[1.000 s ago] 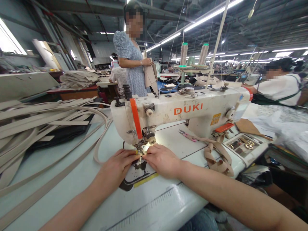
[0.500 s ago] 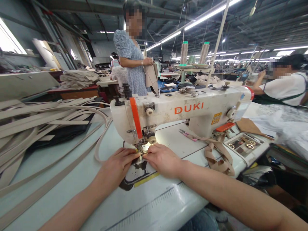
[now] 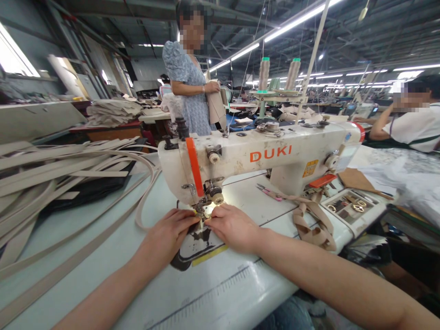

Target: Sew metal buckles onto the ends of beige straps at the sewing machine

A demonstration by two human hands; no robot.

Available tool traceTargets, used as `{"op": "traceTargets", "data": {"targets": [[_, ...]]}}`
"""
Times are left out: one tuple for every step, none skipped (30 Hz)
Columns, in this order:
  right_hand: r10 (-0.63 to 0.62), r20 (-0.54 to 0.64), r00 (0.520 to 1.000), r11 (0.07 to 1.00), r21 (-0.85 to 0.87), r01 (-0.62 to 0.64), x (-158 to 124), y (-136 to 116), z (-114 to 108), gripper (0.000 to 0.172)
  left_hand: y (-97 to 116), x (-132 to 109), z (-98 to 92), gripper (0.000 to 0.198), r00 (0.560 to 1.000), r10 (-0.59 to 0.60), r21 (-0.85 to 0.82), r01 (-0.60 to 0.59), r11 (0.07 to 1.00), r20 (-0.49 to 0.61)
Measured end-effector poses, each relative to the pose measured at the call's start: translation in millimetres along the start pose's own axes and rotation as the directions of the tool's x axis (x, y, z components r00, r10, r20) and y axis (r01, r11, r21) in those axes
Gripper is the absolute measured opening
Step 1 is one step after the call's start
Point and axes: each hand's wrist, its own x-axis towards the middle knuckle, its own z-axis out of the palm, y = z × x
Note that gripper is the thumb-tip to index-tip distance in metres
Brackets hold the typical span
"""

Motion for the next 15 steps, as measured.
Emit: {"op": "traceTargets", "data": {"targets": [[-0.006, -0.005, 1.0, 1.0, -0.004, 0.006, 0, 0, 1, 0.02, 0, 0, 0.3, 0.04, 1.0, -0.004, -0.003, 0.004, 1.0, -0.002], [-0.01, -0.01, 1.0, 1.0, -0.006, 0.01, 0, 1, 1, 0.021, 0, 0, 0.7, 0.04, 1.0, -0.007, -0.006, 0.007, 1.0, -0.004], [-0.011, -0.015, 1.0, 1.0, -0.004, 0.011, 0, 1, 2, 0.021, 0, -1, 1.1, 0.04, 1.0, -0.011, -0.008, 0.011, 1.0, -0.003], [-0.009, -0.02, 1.0, 1.0, 0.002, 0.009, 0, 1, 2, 0.02, 1, -1, 1.6, 0.04, 1.0, -0.013, -0.009, 0.013, 1.0, -0.005], [-0.004, -0.024, 1.0, 1.0, 0.012, 0.005, 0, 1, 2, 0.02, 2, -1, 2.0, 0.04, 1.0, -0.015, -0.009, 0.015, 1.0, -0.005], [0.001, -0.026, 1.0, 1.0, 0.025, -0.001, 0, 1, 2, 0.02, 4, -1, 1.8, 0.04, 1.0, -0.02, -0.005, 0.02, 1.0, -0.001], [0.008, -0.024, 1.0, 0.999, 0.039, -0.007, 0, 1, 1, 0.02, 5, -1, 0.7, 0.04, 0.999, -0.034, 0.007, 0.034, 0.999, 0.001], [0.016, -0.02, 1.0, 0.998, 0.055, -0.015, 0, 0, 1, 0.021, 7, -1, -1.5, 0.039, 0.998, -0.06, 0.026, 0.06, 0.998, 0.006], [0.026, -0.018, 0.999, 0.997, 0.073, -0.024, -1, 0, 0, 0.021, 10, -2, -5.3, 0.038, 0.994, -0.106, 0.06, 0.105, 0.993, 0.01], [0.038, -0.025, 0.999, 0.995, 0.093, -0.036, -1, 0, -1, 0.021, 12, -3, -10.9, 0.037, 0.986, -0.168, 0.107, 0.165, 0.98, 0.019], [0.052, -0.036, 0.998, 0.992, 0.114, -0.047, -2, 0, -1, 0.022, 14, -5, -18.2, 0.036, 0.971, -0.238, 0.163, 0.229, 0.96, 0.036], [0.065, -0.05, 0.997, 0.989, 0.134, -0.057, -3, 0, -1, 0.022, 17, -8, -27.1, 0.035, 0.95, -0.306, 0.222, 0.285, 0.932, 0.063], [0.077, -0.065, 0.995, 0.986, 0.152, -0.066, -4, 1, -1, 0.023, 20, -12, -37.1, 0.034, 0.927, -0.361, 0.279, 0.322, 0.905, 0.103], [0.089, -0.08, 0.993, 0.983, 0.167, -0.075, -5, 2, -1, 0.023, 24, -16, -47.7, 0.035, 0.901, -0.405, 0.324, 0.341, 0.883, 0.156], [0.104, -0.093, 0.99, 0.979, 0.183, -0.085, -6, 2, -1, 0.023, 30, -21, -58.2, 0.035, 0.872, -0.438, 0.347, 0.35, 0.87, 0.22]]}}
